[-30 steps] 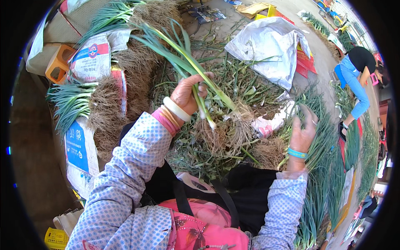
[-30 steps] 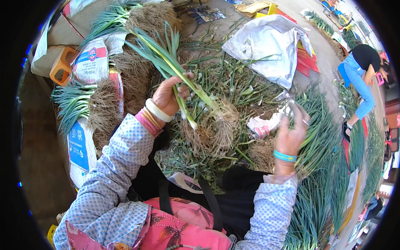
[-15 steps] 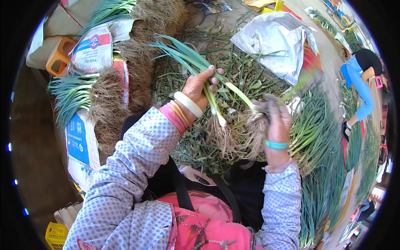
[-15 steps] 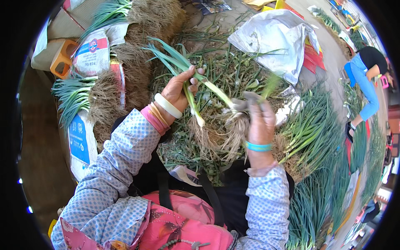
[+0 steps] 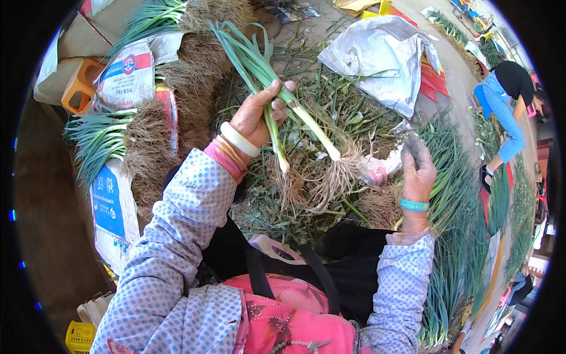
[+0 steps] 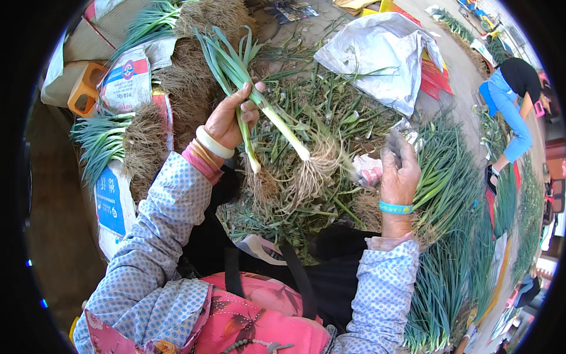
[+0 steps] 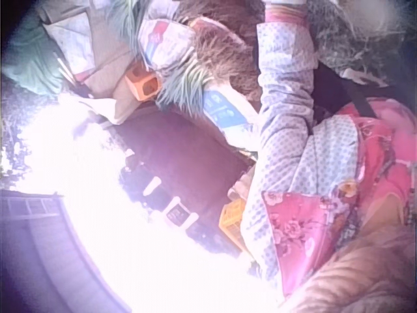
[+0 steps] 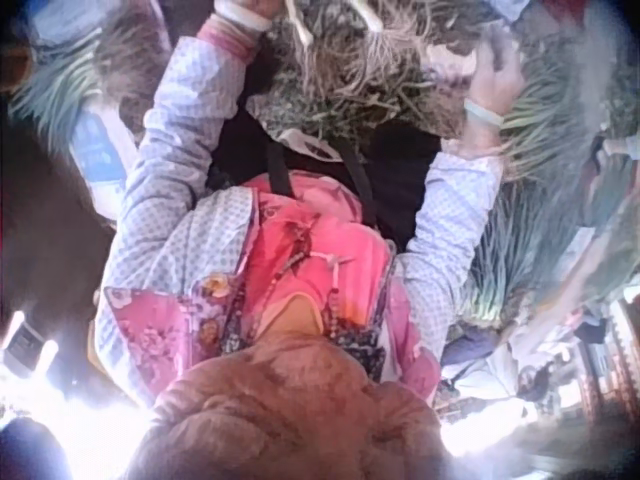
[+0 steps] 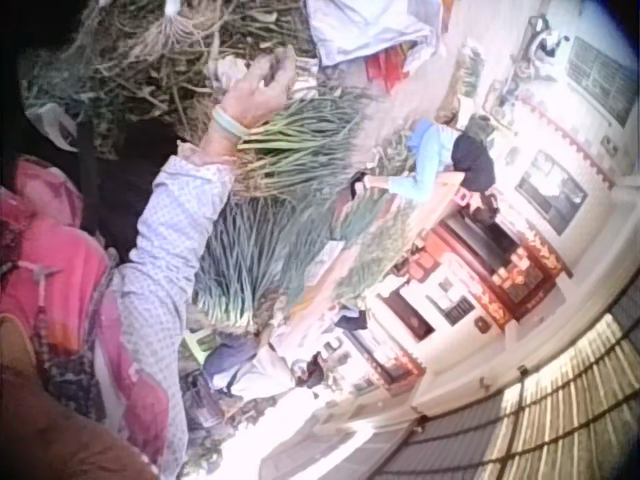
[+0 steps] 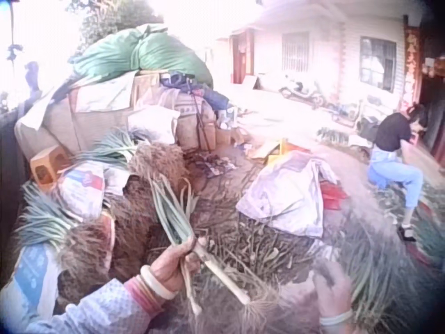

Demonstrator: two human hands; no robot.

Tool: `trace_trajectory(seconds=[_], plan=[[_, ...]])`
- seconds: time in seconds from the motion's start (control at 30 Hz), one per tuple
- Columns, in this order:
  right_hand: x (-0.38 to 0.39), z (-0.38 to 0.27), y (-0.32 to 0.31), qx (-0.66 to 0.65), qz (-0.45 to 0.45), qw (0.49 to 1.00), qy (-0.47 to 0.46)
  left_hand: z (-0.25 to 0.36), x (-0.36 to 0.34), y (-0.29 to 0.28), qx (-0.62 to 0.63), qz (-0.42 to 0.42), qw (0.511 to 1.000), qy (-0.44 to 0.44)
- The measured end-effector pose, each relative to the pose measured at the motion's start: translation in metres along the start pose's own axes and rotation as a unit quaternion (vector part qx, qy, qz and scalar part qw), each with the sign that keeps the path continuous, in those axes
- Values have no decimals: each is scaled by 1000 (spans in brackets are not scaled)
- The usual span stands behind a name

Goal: The person sits on the ground and trims the roots and outer layers of green onions by hand. They gather the trimmed onions into a bundle and place them aside.

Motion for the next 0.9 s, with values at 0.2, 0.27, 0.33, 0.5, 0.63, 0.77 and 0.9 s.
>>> trace_trajectory(seconds=[0.2, 0.27, 0.33, 0.5, 0.63, 0.77, 0.9], plan=[[22, -59, 64, -80, -178, 979, -56, -17, 2, 9, -61, -36, 997, -33], [35, -53, 90, -112, -252, 961, -3, -20, 3, 12, -80, -39, 995, -41], [44, -33, 108, -131, -326, 934, 61, -21, 2, 14, -88, -49, 994, -43], [49, -16, 115, -161, -429, 879, 134, -16, -1, 12, -88, -34, 995, -32], [41, -29, 100, 37, -244, 966, -79, -22, 4, 17, -234, -27, 972, -19], [38, -27, 98, 60, -211, 972, -81, -22, 6, 21, -269, -41, 962, -13], [34, -18, 93, -86, -219, 968, 84, -15, 8, 32, -274, -89, 958, -4]])
Point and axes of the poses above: each hand's wrist, its own x-axis away from the middle knuckle, its own y-axis out of the palm, z = x × y, the point moved 7 cm from there along -x, towards the middle knuckle, and after that the axes turned 4 degrees about y, right-handed, at the moved point
